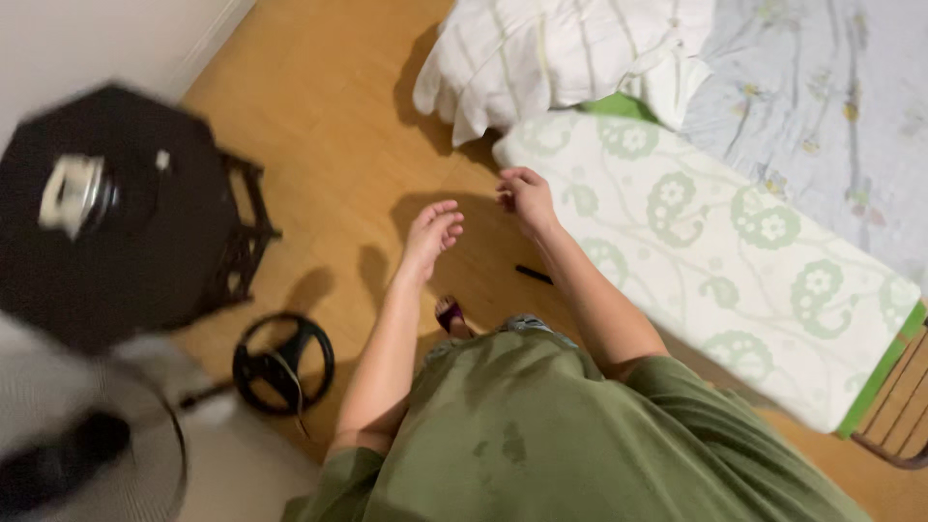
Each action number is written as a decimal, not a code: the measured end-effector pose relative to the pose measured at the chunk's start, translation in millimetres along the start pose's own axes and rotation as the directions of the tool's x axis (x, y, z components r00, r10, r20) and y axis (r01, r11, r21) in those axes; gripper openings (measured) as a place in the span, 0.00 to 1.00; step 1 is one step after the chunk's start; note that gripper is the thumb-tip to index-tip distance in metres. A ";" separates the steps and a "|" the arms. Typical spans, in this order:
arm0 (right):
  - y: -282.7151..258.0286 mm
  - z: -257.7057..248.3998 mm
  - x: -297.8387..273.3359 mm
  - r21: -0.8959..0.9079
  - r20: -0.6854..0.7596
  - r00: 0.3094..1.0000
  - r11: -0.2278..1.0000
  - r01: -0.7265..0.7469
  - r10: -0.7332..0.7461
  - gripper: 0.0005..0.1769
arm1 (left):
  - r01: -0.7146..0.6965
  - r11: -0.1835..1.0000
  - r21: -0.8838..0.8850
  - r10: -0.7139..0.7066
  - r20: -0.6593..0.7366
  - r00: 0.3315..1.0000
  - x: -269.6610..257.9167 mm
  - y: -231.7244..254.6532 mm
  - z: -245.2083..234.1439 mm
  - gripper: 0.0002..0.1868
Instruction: The person folds multiple towels one by one on a bed and places each folded towel into a wooden cabinet. The towels include pink, white, and green items.
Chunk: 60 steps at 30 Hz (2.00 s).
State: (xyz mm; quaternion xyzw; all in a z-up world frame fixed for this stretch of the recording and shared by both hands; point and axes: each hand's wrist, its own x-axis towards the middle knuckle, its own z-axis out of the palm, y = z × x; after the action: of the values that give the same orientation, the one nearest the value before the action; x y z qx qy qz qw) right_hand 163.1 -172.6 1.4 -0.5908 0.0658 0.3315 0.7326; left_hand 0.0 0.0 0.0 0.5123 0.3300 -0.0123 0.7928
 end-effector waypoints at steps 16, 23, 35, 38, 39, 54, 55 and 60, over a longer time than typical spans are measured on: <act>-88.2 -61.6 271.6 0.145 -0.486 0.874 0.986 0.079 0.001 0.08 | 0.141 0.887 0.440 -0.281 0.271 0.921 342.6 125.1 125.6 0.18; -46.4 -128.6 361.6 0.106 -0.667 0.732 0.990 -0.090 0.138 0.13 | 0.164 0.853 0.496 -0.367 0.347 0.863 452.5 122.3 155.9 0.19; 36.6 -152.8 435.0 0.573 -0.740 0.545 0.794 0.204 0.394 0.42 | 0.034 0.663 0.748 -0.478 0.388 0.788 552.9 80.2 155.3 0.25; 30.7 -147.2 437.8 0.463 -0.820 0.504 0.833 0.304 0.271 0.31 | -0.174 0.573 0.801 -0.391 0.454 0.801 555.2 89.5 153.9 0.27; 23.0 -138.9 436.6 0.398 -0.855 0.463 0.867 0.300 0.233 0.27 | -0.211 0.522 0.826 -0.389 0.451 0.803 552.0 96.7 157.9 0.29; -210.8 -42.8 301.4 -0.340 -0.618 0.553 0.824 0.453 -0.559 0.15 | 0.084 0.941 0.328 -0.275 0.593 0.757 479.2 280.5 292.5 0.23; -217.6 -39.5 288.7 -0.408 -0.600 0.510 0.784 0.468 -0.616 0.20 | 0.249 0.919 0.305 -0.394 0.705 0.590 469.0 303.8 299.2 0.22; -239.3 -8.7 225.3 -0.643 -0.667 0.354 0.747 0.172 -0.656 0.21 | 0.494 0.795 0.351 -0.451 0.888 0.094 369.9 392.2 322.6 0.22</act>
State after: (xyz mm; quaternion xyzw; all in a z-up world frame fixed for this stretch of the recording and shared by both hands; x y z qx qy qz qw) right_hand 474.3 -108.3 85.6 -0.8251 0.1862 -0.2136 0.4889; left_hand 594.2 39.5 200.2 0.2518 -0.0617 -0.5597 0.7871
